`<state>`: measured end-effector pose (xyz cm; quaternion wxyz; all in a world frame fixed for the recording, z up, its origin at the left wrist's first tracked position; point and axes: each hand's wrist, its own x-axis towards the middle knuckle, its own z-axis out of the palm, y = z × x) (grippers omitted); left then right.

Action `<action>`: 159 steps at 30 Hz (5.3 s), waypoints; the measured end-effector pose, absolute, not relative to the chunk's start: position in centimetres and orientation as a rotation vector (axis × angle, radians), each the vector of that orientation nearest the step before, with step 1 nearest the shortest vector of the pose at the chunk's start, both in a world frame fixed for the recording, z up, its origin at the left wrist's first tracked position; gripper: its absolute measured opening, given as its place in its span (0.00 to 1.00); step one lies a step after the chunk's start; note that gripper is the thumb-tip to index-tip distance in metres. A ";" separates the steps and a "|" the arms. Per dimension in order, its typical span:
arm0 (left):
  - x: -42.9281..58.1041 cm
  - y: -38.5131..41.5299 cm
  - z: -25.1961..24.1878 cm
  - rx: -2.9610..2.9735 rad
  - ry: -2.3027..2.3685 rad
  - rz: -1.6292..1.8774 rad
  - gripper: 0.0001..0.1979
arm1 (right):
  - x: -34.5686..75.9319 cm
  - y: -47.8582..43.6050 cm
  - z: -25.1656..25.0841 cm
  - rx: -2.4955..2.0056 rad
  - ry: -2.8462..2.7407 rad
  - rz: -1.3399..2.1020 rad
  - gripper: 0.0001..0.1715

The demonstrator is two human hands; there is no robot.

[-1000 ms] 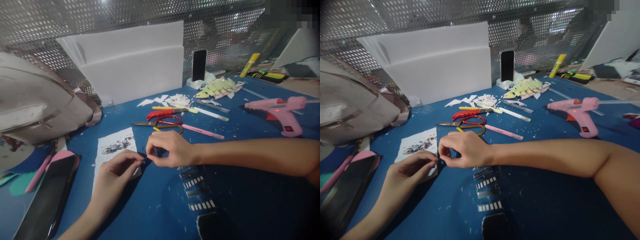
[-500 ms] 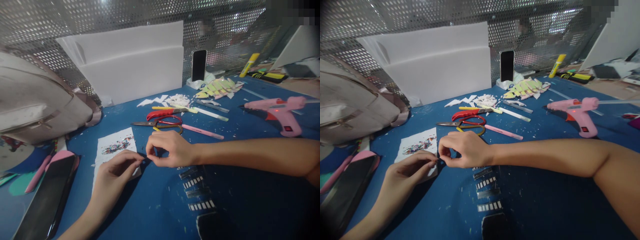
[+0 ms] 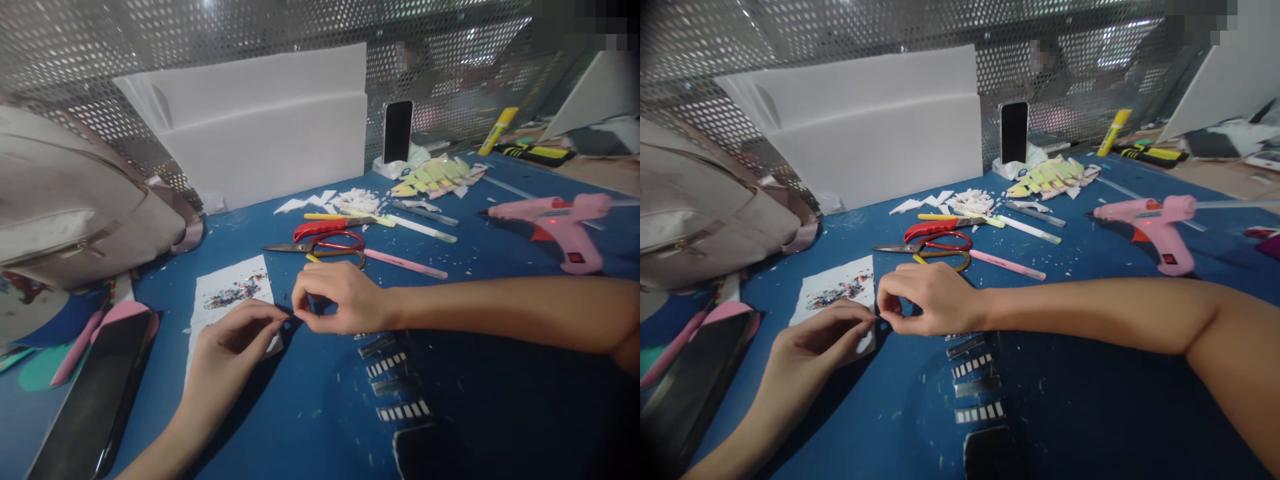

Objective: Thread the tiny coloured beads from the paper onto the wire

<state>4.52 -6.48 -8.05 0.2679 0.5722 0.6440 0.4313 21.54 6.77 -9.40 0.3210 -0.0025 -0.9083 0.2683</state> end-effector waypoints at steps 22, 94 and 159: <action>5.4 -6.4 -8.0 1.327 1.638 1.281 0.03 | 21.4 7.1 -9.6 0.087 -2.452 0.682 0.05; 6.4 -8.4 -7.8 2.123 1.267 1.090 0.13 | 21.9 7.0 -8.9 0.264 -2.222 0.766 0.08; -2.6 -4.3 -7.5 2.074 1.866 0.609 0.07 | 21.1 7.9 -8.8 -0.209 -2.125 1.167 0.06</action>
